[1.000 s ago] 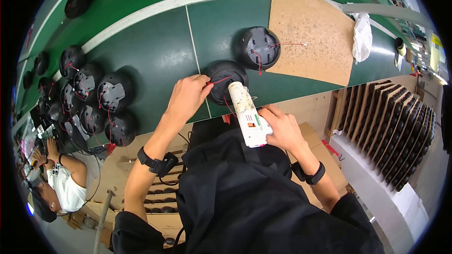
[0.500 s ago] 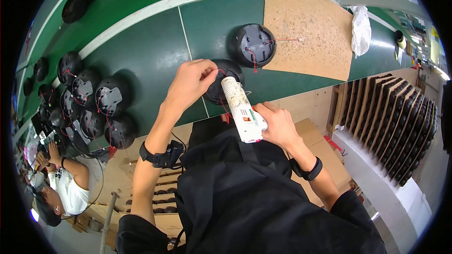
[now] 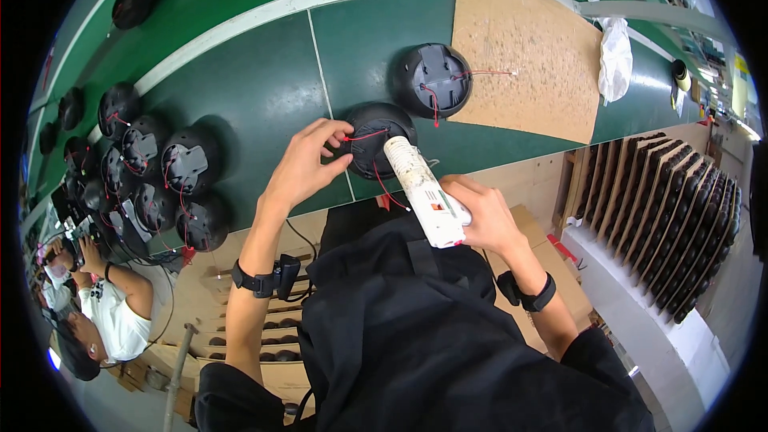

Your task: Applying hot glue to plastic components on an assembly line and moving items.

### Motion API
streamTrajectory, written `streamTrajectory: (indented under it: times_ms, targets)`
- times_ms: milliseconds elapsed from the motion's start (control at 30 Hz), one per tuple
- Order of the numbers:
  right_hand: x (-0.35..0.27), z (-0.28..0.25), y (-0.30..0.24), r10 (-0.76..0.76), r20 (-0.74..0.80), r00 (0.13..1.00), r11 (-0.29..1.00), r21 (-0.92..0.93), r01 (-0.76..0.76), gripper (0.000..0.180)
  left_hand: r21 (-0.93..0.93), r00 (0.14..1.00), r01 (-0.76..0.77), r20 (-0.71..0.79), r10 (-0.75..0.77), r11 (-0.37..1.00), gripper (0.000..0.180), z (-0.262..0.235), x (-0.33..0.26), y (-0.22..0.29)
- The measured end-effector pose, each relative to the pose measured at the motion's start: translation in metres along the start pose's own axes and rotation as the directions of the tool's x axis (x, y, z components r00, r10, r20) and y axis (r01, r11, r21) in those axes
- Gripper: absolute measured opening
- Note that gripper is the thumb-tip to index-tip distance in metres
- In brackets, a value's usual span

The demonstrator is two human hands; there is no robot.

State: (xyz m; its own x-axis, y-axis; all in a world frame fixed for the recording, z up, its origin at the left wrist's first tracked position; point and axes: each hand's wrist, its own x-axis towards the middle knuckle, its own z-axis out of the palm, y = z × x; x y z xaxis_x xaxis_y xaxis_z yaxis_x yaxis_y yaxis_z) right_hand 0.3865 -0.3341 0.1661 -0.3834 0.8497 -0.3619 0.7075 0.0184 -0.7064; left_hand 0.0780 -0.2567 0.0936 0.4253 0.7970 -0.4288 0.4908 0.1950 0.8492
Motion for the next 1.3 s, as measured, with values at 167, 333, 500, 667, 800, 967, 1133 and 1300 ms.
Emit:
streamTrajectory:
  times_ms: [167,333,500,667,800,967,1133,1300]
  targets:
    - [0.002,-0.009,-0.009,0.020,0.048,0.999,0.999,0.032,-0.021,0.041,0.212,0.999,-0.040,0.044,0.032,0.976,0.100,0.012,-0.005,-0.002]
    - [0.010,-0.020,-0.025,0.163,0.165,0.973,0.986,-0.045,-0.158,0.038,0.287,0.991,-0.133,0.011,0.135,0.949,0.122,0.028,0.006,-0.005]
    - [-0.013,-0.040,-0.014,0.148,0.156,0.977,0.981,0.102,-0.165,0.045,0.268,0.990,-0.138,-0.001,0.144,0.953,0.123,0.031,0.013,-0.005]
    - [-0.036,-0.049,-0.011,0.168,-0.066,0.984,0.965,0.216,-0.151,0.032,0.203,0.954,-0.006,-0.293,0.067,0.979,0.123,0.016,0.017,-0.015]
    - [-0.044,-0.039,-0.004,0.309,-0.162,0.937,0.936,0.229,-0.269,0.023,0.154,0.877,0.095,-0.481,-0.010,0.983,0.125,0.012,0.035,-0.012]
    - [-0.044,-0.031,-0.002,0.303,-0.154,0.941,0.936,0.234,-0.263,0.025,0.151,0.877,0.111,-0.481,-0.025,0.982,0.126,0.031,0.056,0.003]
    - [-0.044,-0.025,0.000,0.368,-0.148,0.918,0.893,0.330,-0.305,0.029,0.191,0.897,-0.027,-0.429,0.108,0.981,0.113,0.009,0.080,0.006]
    - [-0.043,-0.021,0.009,0.324,-0.183,0.928,0.910,0.329,-0.253,0.030,0.401,0.892,-0.040,-0.399,0.213,0.915,0.057,-0.130,0.164,-0.018]
